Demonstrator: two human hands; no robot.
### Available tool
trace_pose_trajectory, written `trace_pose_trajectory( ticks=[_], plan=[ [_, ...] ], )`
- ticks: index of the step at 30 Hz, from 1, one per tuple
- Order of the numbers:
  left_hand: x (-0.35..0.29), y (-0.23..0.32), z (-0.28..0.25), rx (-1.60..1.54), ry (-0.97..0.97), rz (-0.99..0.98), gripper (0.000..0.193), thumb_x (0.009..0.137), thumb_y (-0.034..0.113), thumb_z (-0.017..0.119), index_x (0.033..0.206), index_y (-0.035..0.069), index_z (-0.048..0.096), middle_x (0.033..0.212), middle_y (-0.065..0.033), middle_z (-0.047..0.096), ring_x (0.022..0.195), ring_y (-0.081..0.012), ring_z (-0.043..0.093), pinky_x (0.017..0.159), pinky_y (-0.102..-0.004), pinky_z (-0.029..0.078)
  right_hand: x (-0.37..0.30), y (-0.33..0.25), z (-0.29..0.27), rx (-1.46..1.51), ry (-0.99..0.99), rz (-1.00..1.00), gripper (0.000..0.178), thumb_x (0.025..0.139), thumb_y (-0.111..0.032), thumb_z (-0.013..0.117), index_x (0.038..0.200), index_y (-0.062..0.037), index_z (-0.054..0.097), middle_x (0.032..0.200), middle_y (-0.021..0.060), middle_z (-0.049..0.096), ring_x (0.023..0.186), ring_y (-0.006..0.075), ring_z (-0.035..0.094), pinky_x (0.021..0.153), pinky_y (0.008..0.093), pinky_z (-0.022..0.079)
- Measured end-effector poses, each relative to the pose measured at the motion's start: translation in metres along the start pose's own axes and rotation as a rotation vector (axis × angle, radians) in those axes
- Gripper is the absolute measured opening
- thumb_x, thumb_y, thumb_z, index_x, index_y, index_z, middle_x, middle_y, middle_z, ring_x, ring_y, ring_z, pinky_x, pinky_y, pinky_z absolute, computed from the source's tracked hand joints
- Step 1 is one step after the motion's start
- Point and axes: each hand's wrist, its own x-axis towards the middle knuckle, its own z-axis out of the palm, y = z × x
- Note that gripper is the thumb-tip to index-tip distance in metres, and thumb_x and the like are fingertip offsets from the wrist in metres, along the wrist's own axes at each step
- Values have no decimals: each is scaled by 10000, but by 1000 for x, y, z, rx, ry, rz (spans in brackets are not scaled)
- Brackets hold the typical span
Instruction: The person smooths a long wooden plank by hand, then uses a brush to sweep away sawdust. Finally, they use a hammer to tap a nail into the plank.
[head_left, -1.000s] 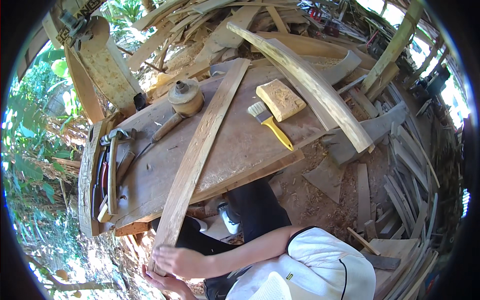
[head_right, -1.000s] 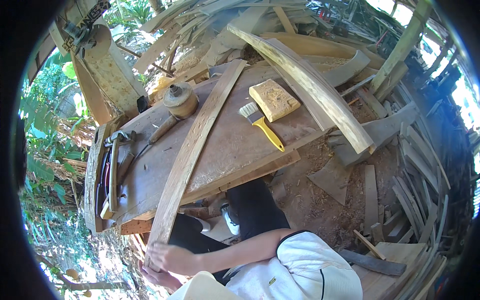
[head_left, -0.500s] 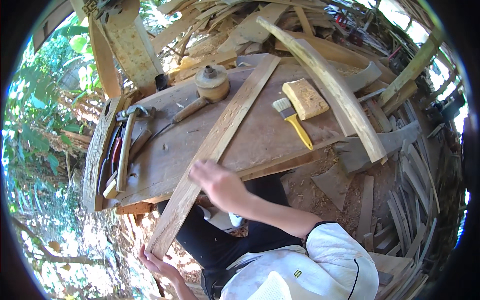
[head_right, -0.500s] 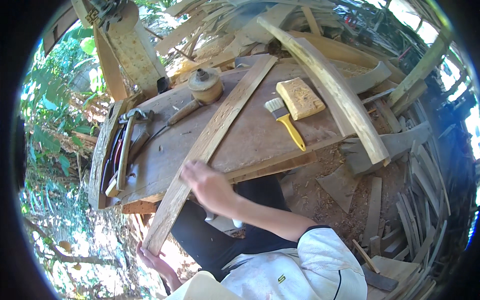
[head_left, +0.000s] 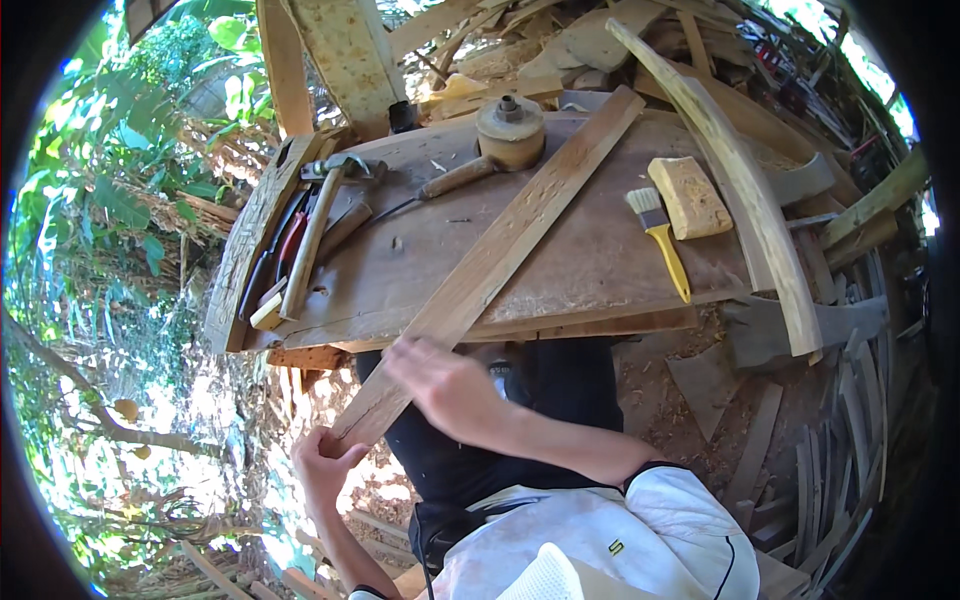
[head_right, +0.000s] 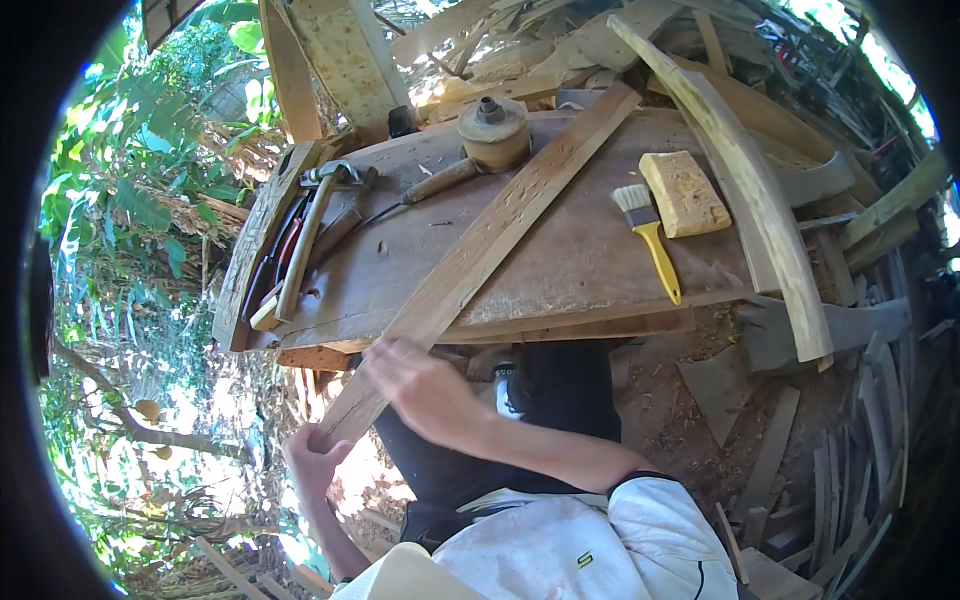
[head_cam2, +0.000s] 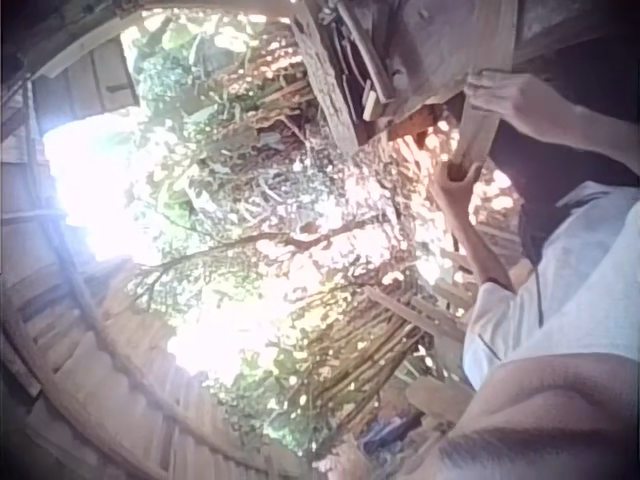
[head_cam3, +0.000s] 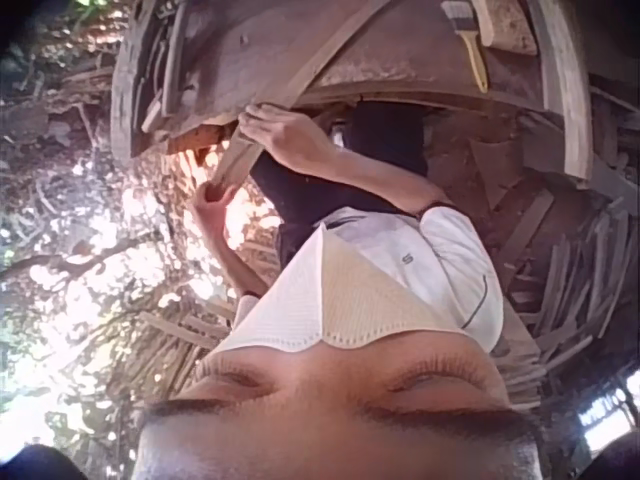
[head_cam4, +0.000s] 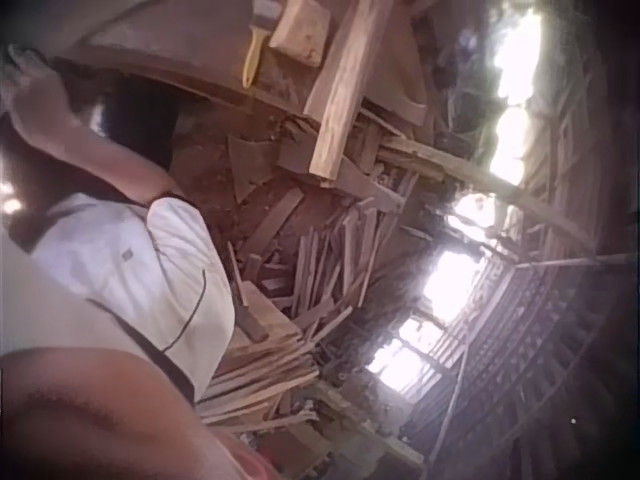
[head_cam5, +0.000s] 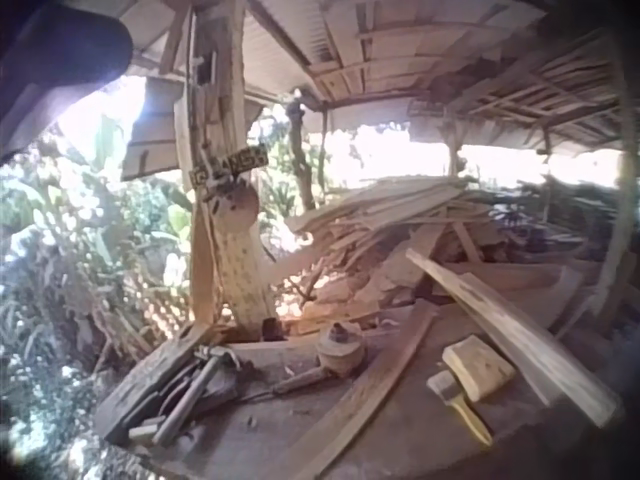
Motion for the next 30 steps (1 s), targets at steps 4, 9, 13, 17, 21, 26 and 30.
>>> trace_pose_trajectory(
  ticks=[4,9,13,17,21,26,30],
  plan=[
    [-12,-13,12,-2,314,255,558,490,319,1043,793,41,665,666,-93,643,583,-258,596,590,-379,482,-2,-39,42,185,-46,-262,403,945,-84,590,1334,-19,674,1393,172,668,1328,286,630,1177,415,470],
    [-25,-17,12,102,437,366,573,518,381,1044,815,60,675,673,-82,652,587,-269,616,592,-385,495,24,21,-15,76,151,-76,347,908,-88,616,1233,9,691,1313,186,699,1277,320,648,1132,437,496],
    [-27,-9,17,129,469,390,586,522,403,1047,825,60,681,668,-83,650,572,-269,615,574,-372,494,19,-10,-7,68,96,-125,324,907,-76,627,1209,13,703,1303,207,706,1284,308,653,1146,432,489],
    [-26,-8,14,130,465,380,591,508,399,1052,824,63,682,659,-79,642,557,-271,608,566,-367,494,26,11,-4,174,179,-161,285,915,-85,653,1182,8,697,1166,178,734,1136,311,702,1038,430,548],
    [-28,-13,18,112,478,390,587,510,406,1051,818,72,680,648,-70,637,559,-268,610,559,-362,484,37,47,-28,-33,240,30,289,898,-95,686,1173,-9,697,1152,172,735,1103,308,707,961,427,575],
    [-28,-10,19,132,522,461,576,515,406,1049,814,82,678,652,-63,640,567,-267,620,566,-358,481,28,24,-17,85,223,-257,228,909,-102,712,1122,-22,717,1152,154,748,1080,312,730,967,416,585],
    [-32,-10,17,153,528,446,566,514,398,1048,807,90,674,657,-61,645,567,-268,622,580,-361,488,45,77,-57,-64,320,75,159,945,-132,696,1062,-38,750,1141,162,765,1121,318,732,1052,425,559]
  ],
)
